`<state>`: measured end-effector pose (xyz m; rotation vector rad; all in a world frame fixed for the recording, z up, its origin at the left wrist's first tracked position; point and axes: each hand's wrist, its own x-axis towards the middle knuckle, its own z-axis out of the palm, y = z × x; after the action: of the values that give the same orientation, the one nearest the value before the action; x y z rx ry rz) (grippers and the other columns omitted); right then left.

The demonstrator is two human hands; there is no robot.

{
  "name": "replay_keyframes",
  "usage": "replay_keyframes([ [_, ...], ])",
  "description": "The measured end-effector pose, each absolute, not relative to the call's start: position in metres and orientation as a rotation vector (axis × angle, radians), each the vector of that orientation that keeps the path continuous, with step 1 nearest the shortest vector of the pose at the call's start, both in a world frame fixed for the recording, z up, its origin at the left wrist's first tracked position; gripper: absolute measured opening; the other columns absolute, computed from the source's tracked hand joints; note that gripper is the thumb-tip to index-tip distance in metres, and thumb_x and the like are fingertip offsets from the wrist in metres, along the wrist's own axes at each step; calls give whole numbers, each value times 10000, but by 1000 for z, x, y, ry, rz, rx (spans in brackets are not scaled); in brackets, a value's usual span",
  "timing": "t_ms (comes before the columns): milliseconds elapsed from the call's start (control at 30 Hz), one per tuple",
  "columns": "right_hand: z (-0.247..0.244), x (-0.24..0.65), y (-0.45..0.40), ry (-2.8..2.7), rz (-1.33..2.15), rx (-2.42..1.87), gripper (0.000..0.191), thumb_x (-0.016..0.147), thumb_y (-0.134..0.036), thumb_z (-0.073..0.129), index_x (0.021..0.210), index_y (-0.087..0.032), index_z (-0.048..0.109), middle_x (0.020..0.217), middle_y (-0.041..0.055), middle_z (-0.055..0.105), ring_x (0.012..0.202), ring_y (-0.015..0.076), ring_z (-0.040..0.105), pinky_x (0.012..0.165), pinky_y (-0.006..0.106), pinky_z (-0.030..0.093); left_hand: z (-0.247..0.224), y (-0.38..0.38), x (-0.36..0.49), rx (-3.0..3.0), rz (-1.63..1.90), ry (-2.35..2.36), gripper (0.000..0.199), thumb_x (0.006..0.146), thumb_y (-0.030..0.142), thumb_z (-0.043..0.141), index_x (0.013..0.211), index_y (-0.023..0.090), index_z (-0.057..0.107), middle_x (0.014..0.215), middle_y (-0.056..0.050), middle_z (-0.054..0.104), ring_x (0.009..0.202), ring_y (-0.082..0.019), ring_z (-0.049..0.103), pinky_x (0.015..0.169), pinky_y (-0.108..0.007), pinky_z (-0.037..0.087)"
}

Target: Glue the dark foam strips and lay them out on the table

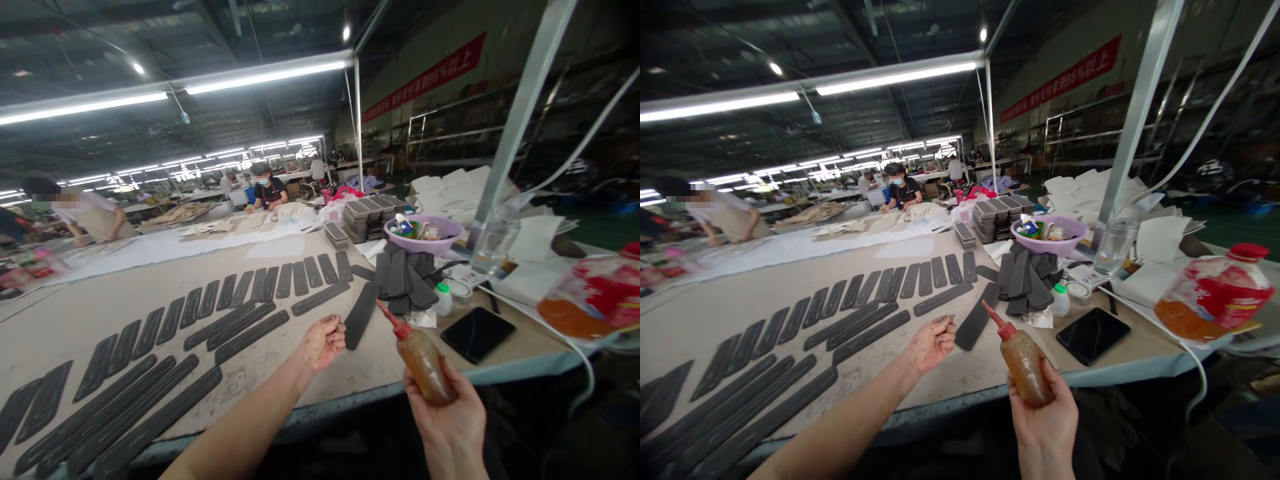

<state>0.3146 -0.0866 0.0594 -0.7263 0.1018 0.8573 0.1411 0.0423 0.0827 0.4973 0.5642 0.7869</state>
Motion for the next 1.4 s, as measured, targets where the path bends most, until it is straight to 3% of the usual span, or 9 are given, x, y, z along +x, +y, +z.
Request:
replay_keyframes([
  [133,58,312,-85,117,856,-729,230,617,-223,699,815,-186,588,794,14,636,734,225,636,593,354,541,72,48,139,814,822,840,254,802,327,629,716,173,447,524,102,302,362,-20,222,384,-166,211],
  [233,57,312,-85,66,845,-728,209,634,-235,688,809,-182,587,782,17,637,730,225,637,590,347,540,58,55,142,1217,956,1101,290,741,413,659,751,168,503,587,50,437,486,-73,427,515,-219,386],
  [333,56,312,-85,41,848,-721,195,641,-232,679,805,-179,588,776,16,638,719,223,640,579,343,538,47,61,152,1499,961,1248,498,601,416,771,974,144,585,875,-58,595,848,-193,569,803,-309,447],
  [400,56,312,-85,54,860,-715,193,641,-225,678,807,-180,591,777,15,641,716,225,642,568,341,535,41,61,160,1851,833,1368,698,597,477,762,1172,142,548,1131,-124,572,1087,-275,513,964,-365,385],
  [500,58,313,-85,140,883,-714,213,624,-208,687,814,-185,594,788,13,651,709,227,643,550,339,531,33,60,176,2261,512,1485,746,681,539,666,1279,128,493,1329,-171,459,1236,-334,403,1046,-399,325],
  [800,63,312,-86,164,881,-737,197,636,-215,688,811,-184,603,794,25,659,721,237,643,569,353,531,31,69,193,2490,282,1563,454,756,360,546,1141,120,547,1077,-152,557,1029,-300,506,924,-390,411],
  [1033,64,308,-87,203,919,-761,222,639,-236,708,834,-188,613,813,23,664,713,238,639,559,353,517,20,91,200,2384,554,1511,442,685,233,604,1110,115,580,1044,-141,592,1017,-277,535,933,-364,411],
  [1200,57,310,-88,63,900,-782,177,683,-262,674,831,-181,621,793,38,662,727,245,644,566,351,522,22,115,211,2238,702,1513,238,726,217,589,936,126,655,894,-97,666,882,-241,607,845,-343,463],
  [1400,61,310,-89,94,901,-740,161,680,-236,678,822,-186,620,776,32,667,713,242,646,563,353,530,49,139,231,2122,885,1572,323,833,290,531,1096,140,643,1014,-98,679,961,-222,616,876,-310,465],
])
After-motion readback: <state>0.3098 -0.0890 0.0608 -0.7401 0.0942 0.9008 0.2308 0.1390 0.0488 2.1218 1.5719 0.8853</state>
